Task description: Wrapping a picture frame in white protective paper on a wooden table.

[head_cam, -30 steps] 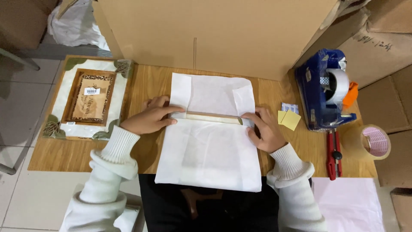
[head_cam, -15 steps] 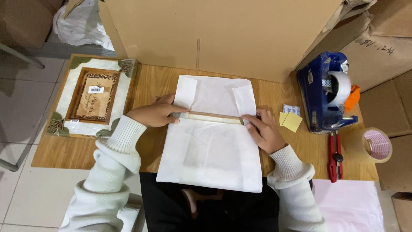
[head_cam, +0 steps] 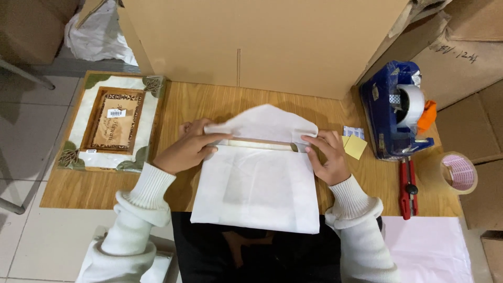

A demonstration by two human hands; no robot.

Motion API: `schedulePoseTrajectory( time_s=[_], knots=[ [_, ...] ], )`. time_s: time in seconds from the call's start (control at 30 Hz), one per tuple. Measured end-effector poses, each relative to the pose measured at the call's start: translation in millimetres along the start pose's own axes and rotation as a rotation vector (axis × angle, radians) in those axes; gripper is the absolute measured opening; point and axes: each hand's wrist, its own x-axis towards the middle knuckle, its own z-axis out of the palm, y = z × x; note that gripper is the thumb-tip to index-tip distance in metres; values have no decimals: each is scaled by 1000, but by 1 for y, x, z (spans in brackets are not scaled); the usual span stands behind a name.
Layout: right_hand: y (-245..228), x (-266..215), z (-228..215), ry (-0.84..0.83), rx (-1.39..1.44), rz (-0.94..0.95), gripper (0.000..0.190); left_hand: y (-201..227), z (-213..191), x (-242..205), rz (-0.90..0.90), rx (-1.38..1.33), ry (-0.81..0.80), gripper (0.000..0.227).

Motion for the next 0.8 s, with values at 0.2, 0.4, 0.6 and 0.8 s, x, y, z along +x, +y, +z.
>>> schedulePoseTrajectory(
  time_s=[0.2,0.4,0.6,0.8],
  knots=[
    [1,-5,-2,149,13,-156,14,-7,12,-8,113,43,143,17],
    [-15,-7,-13,48,31,-182,15,-10,21,-13,85,51,214,6],
    [-51,-17,-14,16,-244,-71,24,-13,40,-17,130,163,405,24],
    [-46,-36,-4,47,-330,-14,23,-3,43,-18,205,86,585,60]
  ],
)
